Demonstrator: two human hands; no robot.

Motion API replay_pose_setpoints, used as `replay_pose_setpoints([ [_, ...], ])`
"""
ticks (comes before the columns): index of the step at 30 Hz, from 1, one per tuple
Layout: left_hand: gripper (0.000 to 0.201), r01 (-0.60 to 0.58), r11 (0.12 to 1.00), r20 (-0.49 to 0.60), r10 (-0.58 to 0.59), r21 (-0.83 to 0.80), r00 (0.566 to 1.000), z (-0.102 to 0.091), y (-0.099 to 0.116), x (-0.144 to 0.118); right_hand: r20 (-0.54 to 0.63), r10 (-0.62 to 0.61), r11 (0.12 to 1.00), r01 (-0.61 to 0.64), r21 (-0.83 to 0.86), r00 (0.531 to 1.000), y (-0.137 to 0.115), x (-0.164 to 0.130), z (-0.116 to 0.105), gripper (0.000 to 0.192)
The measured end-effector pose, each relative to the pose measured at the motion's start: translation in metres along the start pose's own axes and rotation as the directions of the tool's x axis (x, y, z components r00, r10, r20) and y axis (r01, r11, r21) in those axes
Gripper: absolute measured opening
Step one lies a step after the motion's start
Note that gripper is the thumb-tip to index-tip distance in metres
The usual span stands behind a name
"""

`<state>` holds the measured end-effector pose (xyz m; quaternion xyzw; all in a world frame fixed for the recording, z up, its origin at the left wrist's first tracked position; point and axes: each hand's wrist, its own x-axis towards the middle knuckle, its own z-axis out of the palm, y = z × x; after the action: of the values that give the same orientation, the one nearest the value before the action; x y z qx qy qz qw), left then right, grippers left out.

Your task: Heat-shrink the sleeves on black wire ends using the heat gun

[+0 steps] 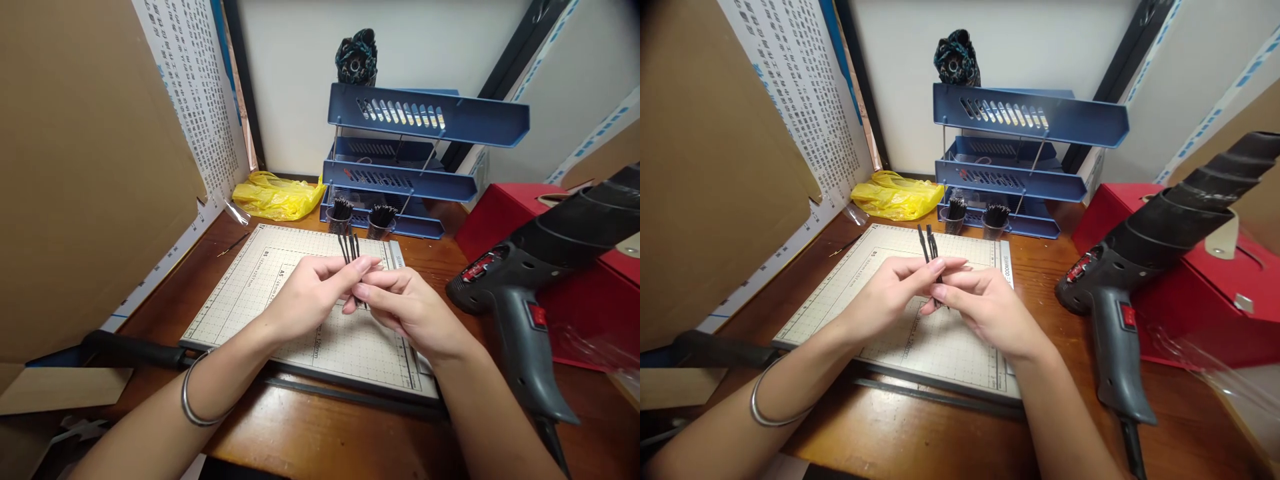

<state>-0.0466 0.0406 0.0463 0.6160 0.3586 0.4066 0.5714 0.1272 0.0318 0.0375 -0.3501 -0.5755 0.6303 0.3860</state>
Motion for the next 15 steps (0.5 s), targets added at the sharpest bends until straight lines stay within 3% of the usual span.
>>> replay_pose_setpoints([
  [6,0.040,0.048,0.997,0.053,-0.045,-0.066,0.998,-0.0023,-0.0008,-0.0004,0.059,0.037,0.999,-0.037,0.009,0.998,0.0011,0.0006,0.0014,0.029],
  [15,0.031,0.051,0.998,0.063,-0.048,-0.047,0.997,-0.0026,0.0035,-0.0003,0.047,-0.006,1.000,0.004,0.029,0.999,0.0019,-0.0005,0.0029,0.042],
])
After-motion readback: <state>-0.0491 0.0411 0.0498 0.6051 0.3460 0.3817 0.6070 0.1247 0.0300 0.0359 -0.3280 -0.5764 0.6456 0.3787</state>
